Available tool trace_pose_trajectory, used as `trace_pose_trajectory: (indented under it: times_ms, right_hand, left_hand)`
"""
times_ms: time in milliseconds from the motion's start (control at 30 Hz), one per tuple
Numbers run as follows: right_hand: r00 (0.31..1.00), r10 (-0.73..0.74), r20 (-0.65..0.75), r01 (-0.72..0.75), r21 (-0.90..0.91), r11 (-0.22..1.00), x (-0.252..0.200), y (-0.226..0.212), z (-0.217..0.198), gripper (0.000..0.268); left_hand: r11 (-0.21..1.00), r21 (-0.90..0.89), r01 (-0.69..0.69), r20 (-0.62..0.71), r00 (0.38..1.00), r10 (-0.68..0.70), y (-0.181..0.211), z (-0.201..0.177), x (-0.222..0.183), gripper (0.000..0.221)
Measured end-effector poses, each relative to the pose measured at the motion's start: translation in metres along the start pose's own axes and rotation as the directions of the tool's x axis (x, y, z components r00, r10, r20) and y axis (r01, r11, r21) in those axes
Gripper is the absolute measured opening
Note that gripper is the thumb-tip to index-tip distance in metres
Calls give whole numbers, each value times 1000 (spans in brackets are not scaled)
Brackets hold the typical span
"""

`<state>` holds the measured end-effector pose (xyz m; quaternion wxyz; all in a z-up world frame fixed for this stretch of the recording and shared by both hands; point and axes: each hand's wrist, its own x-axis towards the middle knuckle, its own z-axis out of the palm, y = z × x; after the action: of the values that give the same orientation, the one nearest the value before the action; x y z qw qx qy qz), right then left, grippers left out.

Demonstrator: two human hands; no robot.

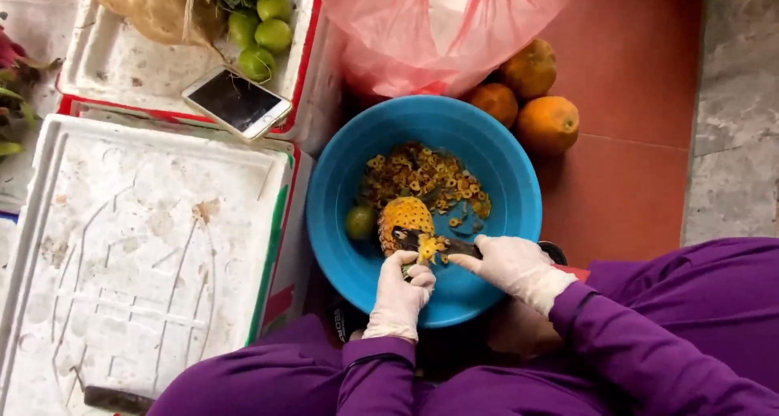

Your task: Using a small knife to precisely remove the eyes from a peeled pineapple in a spiral pattern over a plastic bowl.

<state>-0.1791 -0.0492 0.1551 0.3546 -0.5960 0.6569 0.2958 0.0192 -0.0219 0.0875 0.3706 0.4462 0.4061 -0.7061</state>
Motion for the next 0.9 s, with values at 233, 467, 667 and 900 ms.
trace_pose_trajectory:
  times_ms: [233,467,667,900]
  right_hand:
    - [990,-60,-130,87,213,973,63,-27,-8,79]
    - [959,-241,-150,256,88,963,53,10,9,30]
    - [998,-45,-50,52,142,988,26,-12,-14,70]
    - [996,-65,-66,84,343,935,73,-24,-34,84]
  left_hand:
    - [999,35,-8,38,999,7,-7,-3,7,16]
    - [1000,4,4,38,999,-4,2,-12,17,16]
    - [1000,-10,21,30,999,-21,3,-14,17,15]
    - [998,59,-22,4,1000,22,0,-29,27,13]
